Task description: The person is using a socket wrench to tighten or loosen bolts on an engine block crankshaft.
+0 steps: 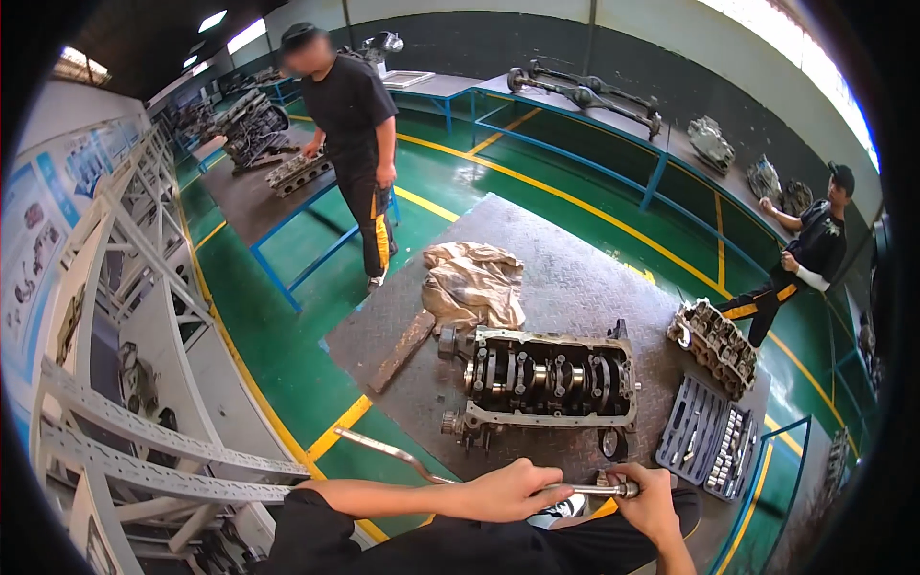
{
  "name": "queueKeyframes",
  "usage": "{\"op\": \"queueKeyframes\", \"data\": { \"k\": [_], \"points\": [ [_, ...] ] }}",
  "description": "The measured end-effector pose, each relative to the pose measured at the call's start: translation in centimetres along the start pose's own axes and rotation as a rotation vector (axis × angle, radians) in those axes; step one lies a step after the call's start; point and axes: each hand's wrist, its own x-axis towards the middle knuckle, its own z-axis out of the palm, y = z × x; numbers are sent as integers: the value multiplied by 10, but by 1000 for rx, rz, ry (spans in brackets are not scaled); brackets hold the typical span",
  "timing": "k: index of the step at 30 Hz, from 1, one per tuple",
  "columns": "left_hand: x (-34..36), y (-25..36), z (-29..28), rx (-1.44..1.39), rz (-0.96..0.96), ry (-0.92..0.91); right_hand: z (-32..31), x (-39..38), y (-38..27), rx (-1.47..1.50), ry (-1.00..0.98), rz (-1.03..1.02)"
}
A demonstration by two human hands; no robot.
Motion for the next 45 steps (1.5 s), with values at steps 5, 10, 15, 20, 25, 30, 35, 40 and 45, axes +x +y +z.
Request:
{"op": "queueKeyframes", "data": {
  "k": [5,10,15,20,25,30,35,40,45],
  "points": [
    [-15,34,3,296,295,118,-10,-9,-8,-278,209,-247],
    [-4,48,-20,184,335,-44,-27,-1,-21,-273,166,-363],
    [9,37,-31,212,324,-81,-12,-1,-13,-285,217,-280],
    [4,36,-36,259,163,-136,8,4,-23,-249,132,-275],
    [33,19,-52,325,-78,-246,33,25,4,-381,-76,-119],
    [51,-14,-47,475,-140,-306,104,37,18,157,-116,4],
    [34,-22,-57,1134,367,232,166,49,34,452,66,345],
    [28,-43,-87,736,258,1311,176,70,41,430,167,256],
    [12,-82,-126,-554,4,827,200,91,21,621,37,78]
  ]
}}
